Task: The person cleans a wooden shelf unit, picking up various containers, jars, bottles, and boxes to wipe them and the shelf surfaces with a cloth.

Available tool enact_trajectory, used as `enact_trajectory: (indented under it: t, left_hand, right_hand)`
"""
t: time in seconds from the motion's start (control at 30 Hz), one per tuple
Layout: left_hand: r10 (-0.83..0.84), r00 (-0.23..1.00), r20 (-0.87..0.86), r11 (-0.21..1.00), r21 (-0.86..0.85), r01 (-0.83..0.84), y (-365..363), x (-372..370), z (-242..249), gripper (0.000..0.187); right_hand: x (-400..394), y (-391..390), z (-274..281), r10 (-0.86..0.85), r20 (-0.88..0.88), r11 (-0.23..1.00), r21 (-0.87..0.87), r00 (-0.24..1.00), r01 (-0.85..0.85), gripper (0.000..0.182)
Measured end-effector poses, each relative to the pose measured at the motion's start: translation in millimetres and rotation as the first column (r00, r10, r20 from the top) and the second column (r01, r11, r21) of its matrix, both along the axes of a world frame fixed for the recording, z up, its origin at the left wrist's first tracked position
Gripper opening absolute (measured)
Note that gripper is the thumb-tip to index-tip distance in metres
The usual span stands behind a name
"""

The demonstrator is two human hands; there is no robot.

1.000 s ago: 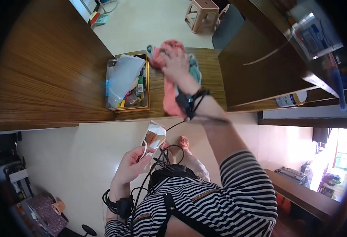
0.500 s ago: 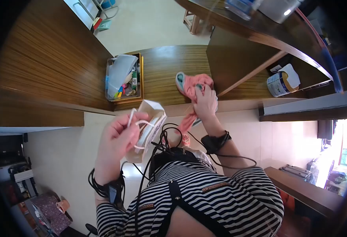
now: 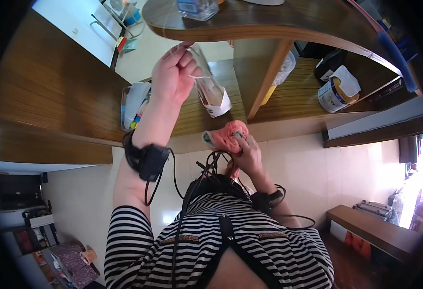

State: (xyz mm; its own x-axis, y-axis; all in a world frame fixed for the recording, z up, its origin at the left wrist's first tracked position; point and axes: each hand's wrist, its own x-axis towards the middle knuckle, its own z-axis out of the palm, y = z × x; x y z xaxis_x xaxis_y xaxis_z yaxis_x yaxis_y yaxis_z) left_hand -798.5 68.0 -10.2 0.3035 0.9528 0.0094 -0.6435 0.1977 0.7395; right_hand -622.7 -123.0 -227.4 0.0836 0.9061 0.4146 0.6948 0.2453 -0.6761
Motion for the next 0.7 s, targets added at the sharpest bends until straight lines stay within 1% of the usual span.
enact_trajectory:
  t: [0.03,0.07,0.13,0.17,0.2,0.23,0.27,0.3,0.33,0.37,0.4,0.43,0.47,0.53,0.57,0.63,0.67,0.7]
  left_hand:
    - [-0.053,0.997,0.052,0.999,0.005,0.053,10,10,-4,0.013]
    - [-0.058,0.997,0.047,0.998,0.006,0.058,18,18,-8,0.013]
    - [-0.120,0.993,0.017,0.992,-0.029,0.121,29,37,-13,0.015]
    - [-0.163,0.984,0.077,0.986,-0.021,0.165,34,44,-17,0.021]
    - [-0.171,0.982,0.075,0.985,-0.025,0.173,37,53,-16,0.021]
    - [-0.091,0.986,-0.140,0.996,-0.005,0.091,39,63,-16,0.026]
    - [-0.001,0.938,-0.347,0.999,0.031,0.013,40,70,-16,0.031]
    - [0.066,0.768,-0.637,0.987,0.156,0.044,41,70,-20,0.040]
    - [0.062,0.766,-0.640,0.988,0.149,0.045,41,66,-24,0.040]
    - [0.292,0.493,-0.819,0.922,0.379,0.083,39,62,-30,0.042]
    - [0.526,0.175,-0.832,0.806,0.554,0.207,32,61,-31,0.044]
    - [0.561,0.198,-0.804,0.811,0.582,0.063,16,63,-24,0.049]
    - [0.652,0.391,-0.649,0.730,0.677,-0.093,17,59,-35,0.051]
    - [0.642,0.549,-0.535,0.754,0.570,-0.327,13,45,-59,0.055]
    - [0.638,0.550,-0.538,0.758,0.566,-0.325,11,42,-73,0.055]
    - [0.627,0.553,-0.549,0.778,0.401,-0.484,7,33,-104,0.070]
    - [0.631,0.547,-0.550,0.774,0.398,-0.492,6,32,-121,0.070]
    - [0.450,0.761,-0.468,0.893,0.227,-0.388,3,33,-136,0.075]
  right_hand:
    - [3,-4,-4,0.001,-0.037,1.000,-0.015,0.999,-0.002,0.050]
    - [5,-8,-8,0.002,-0.074,1.000,-0.030,0.997,-0.004,0.050]
    - [13,-14,-11,-0.005,-0.080,0.999,-0.053,0.997,0.001,0.048]
    - [16,-18,-12,-0.035,-0.097,0.996,-0.087,0.995,0.027,0.047]
    - [18,-21,-13,-0.067,-0.113,0.991,-0.123,0.991,0.053,0.046]
    - [21,-22,-17,-0.074,-0.116,0.990,-0.129,0.990,0.059,0.046]
    - [23,-24,-23,-0.094,-0.126,0.985,-0.159,0.988,0.073,0.047]
    - [23,-26,-23,-0.110,-0.135,0.979,-0.189,0.985,0.083,0.047]
    - [24,-26,-24,-0.111,-0.137,0.977,-0.195,0.984,0.083,0.047]
    - [26,-26,-25,-0.108,-0.135,0.974,-0.211,0.985,0.078,0.047]
    - [26,-27,-25,-0.109,-0.134,0.970,-0.230,0.985,0.076,0.048]
    - [27,-28,-25,-0.119,-0.136,0.966,-0.244,0.984,0.084,0.048]
    - [28,-26,-26,-0.104,-0.147,0.966,-0.252,0.984,0.064,0.048]
    - [31,-24,-28,-0.095,-0.159,0.963,-0.263,0.983,0.051,0.048]
    - [32,-22,-29,-0.081,-0.163,0.964,-0.265,0.983,0.036,0.049]
    - [33,-22,-31,-0.058,-0.167,0.963,-0.269,0.984,0.011,0.049]
    - [34,-20,-33,-0.052,-0.178,0.960,-0.281,0.983,0.000,0.049]
    - [33,-18,-33,-0.042,-0.188,0.957,-0.290,0.981,-0.015,0.050]
